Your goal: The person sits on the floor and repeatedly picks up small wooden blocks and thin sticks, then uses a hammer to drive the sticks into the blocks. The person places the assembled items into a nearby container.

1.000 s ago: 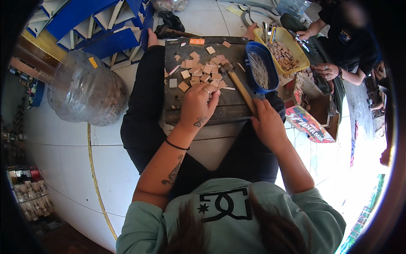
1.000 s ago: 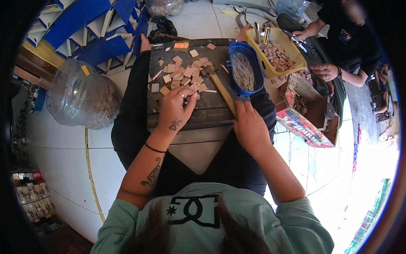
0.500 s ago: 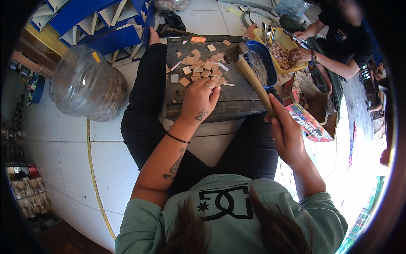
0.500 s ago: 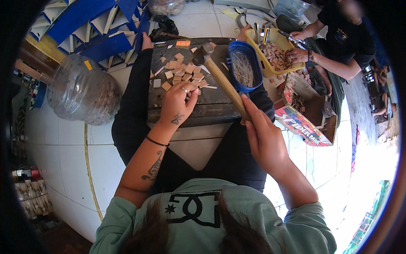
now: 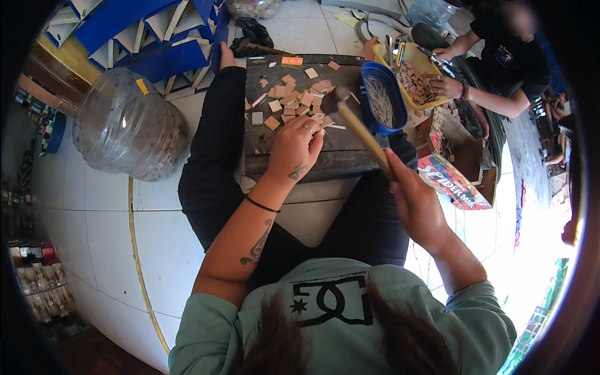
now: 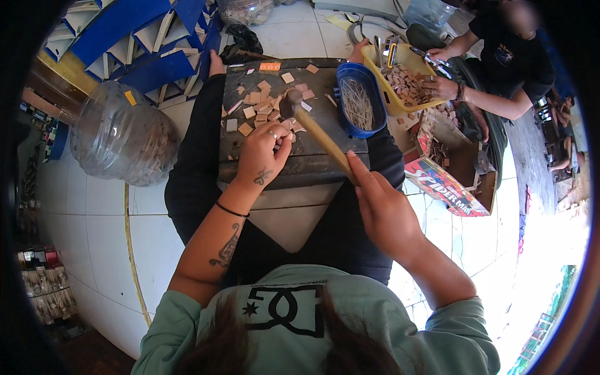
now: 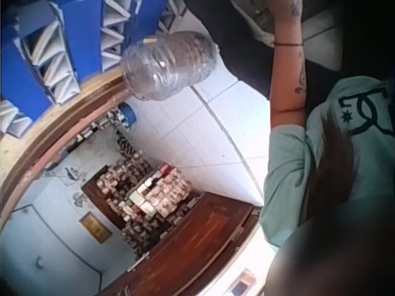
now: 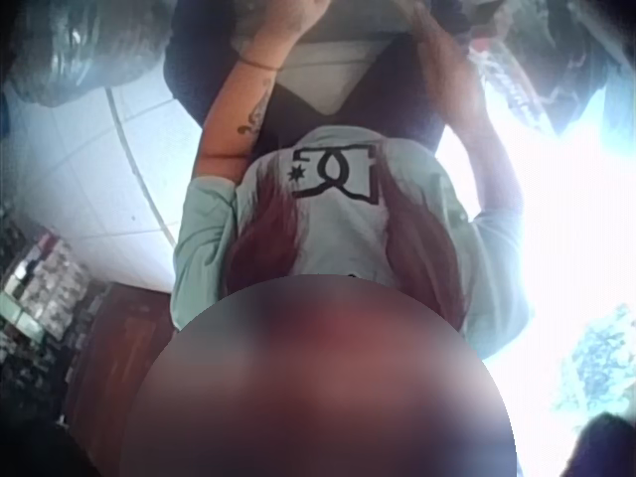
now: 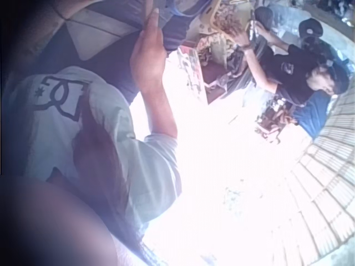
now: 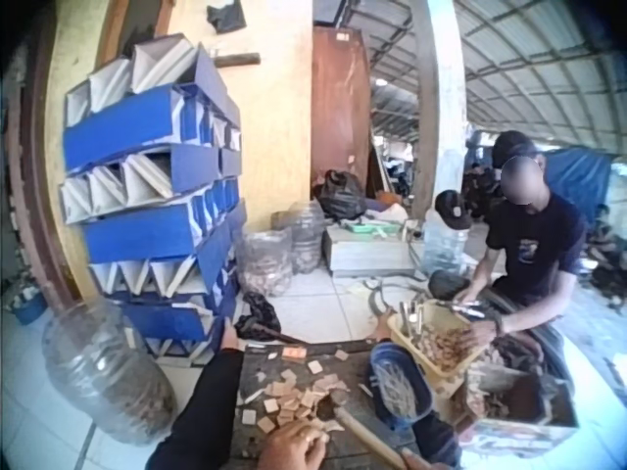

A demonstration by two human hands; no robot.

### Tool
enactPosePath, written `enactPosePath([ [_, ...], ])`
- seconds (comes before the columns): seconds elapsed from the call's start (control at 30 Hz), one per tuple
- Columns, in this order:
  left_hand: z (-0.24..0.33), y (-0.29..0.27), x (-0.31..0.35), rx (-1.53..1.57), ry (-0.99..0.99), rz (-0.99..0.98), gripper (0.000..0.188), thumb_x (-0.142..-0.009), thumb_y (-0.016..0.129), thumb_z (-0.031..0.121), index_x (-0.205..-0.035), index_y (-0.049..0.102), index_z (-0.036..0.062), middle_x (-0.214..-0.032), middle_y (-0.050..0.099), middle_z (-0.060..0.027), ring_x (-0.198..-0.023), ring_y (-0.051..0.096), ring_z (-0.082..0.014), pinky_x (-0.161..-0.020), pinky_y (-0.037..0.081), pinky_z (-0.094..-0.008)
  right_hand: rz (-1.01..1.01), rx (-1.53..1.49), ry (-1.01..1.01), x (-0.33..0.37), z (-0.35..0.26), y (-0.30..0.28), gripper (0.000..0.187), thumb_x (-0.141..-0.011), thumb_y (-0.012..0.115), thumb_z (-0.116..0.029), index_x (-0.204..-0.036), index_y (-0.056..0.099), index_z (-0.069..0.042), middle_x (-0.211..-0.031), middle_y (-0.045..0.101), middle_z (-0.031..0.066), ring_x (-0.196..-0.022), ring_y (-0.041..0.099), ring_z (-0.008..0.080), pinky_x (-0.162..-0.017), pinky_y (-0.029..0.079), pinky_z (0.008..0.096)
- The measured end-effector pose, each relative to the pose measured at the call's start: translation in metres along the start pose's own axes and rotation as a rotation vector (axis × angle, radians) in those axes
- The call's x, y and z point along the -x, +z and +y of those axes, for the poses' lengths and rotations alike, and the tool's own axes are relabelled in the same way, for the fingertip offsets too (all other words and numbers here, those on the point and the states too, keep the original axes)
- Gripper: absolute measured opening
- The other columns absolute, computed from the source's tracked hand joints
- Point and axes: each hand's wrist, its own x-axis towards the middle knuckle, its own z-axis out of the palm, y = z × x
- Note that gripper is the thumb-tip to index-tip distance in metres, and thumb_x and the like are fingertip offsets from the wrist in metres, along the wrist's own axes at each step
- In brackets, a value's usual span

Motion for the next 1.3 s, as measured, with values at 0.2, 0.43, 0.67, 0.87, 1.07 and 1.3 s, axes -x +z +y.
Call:
enactPosePath([
  [0.2,0.001,0.001,0.001,0.064,-0.068,-0.024,0.007,-0.079,0.065,0.000,-0.079,0.058,0.0015,-0.077,0.058,-0.0128,-0.074,0.060,-0.0326,-0.067,0.048,-0.0410,-0.010,0.024,-0.006,-0.001,0.003,0.002,0.060,-0.093,0.052,0.000,-0.149,0.035,-0.012,-0.093,0.058,0.0172,-0.075,0.062,0.0382,-0.065,0.050,0.0444],
  [0.43,0.000,0.000,-0.001,-0.051,-0.003,-0.017,0.005,-0.083,0.066,-0.001,-0.082,0.061,0.0010,-0.077,0.063,-0.0096,-0.066,0.063,-0.0230,-0.060,0.051,-0.0328,-0.084,0.046,0.058,0.000,0.003,0.001,0.060,-0.093,0.053,0.000,-0.149,0.036,-0.013,-0.091,0.057,0.0168,-0.074,0.062,0.0379,-0.065,0.050,0.0435],
  [0.67,0.001,0.000,0.000,-0.023,-0.008,-0.008,0.007,-0.081,0.066,-0.001,-0.081,0.060,0.0013,-0.077,0.061,-0.0106,-0.069,0.061,-0.0263,-0.062,0.050,-0.0358,-0.084,-0.002,0.041,0.001,0.003,0.002,0.062,-0.093,0.053,0.001,-0.150,0.034,-0.013,-0.095,0.058,0.0173,-0.078,0.062,0.0386,-0.068,0.050,0.0427],
  [0.87,0.001,-0.002,0.002,-0.046,-0.052,-0.045,0.006,-0.082,0.066,-0.001,-0.081,0.061,0.0012,-0.078,0.063,-0.0095,-0.069,0.063,-0.0238,-0.060,0.050,-0.0331,-0.038,-0.053,0.005,0.000,0.011,0.001,0.060,-0.093,0.051,0.002,-0.150,0.034,-0.011,-0.096,0.059,0.0184,-0.079,0.062,0.0393,-0.069,0.051,0.0421],
  [1.07,0.002,-0.001,0.002,0.020,-0.039,-0.023,0.010,-0.080,0.066,-0.001,-0.079,0.057,0.0009,-0.077,0.057,-0.0130,-0.072,0.059,-0.0326,-0.066,0.047,-0.0407,0.080,-0.116,0.002,-0.003,0.013,-0.010,0.061,-0.092,0.050,0.005,-0.150,0.037,-0.010,-0.090,0.057,0.0182,-0.077,0.060,0.0320,-0.071,0.049,0.0357],
  [1.3,0.002,-0.001,0.000,0.005,-0.019,-0.011,0.008,-0.080,0.066,-0.001,-0.080,0.058,0.0004,-0.077,0.057,-0.0129,-0.072,0.058,-0.0326,-0.066,0.047,-0.0406,-0.011,0.007,-0.058,-0.003,0.007,-0.005,0.063,-0.091,0.053,0.005,-0.150,0.037,-0.011,-0.084,0.053,0.0148,-0.069,0.058,0.0323,-0.064,0.050,0.0383],
])
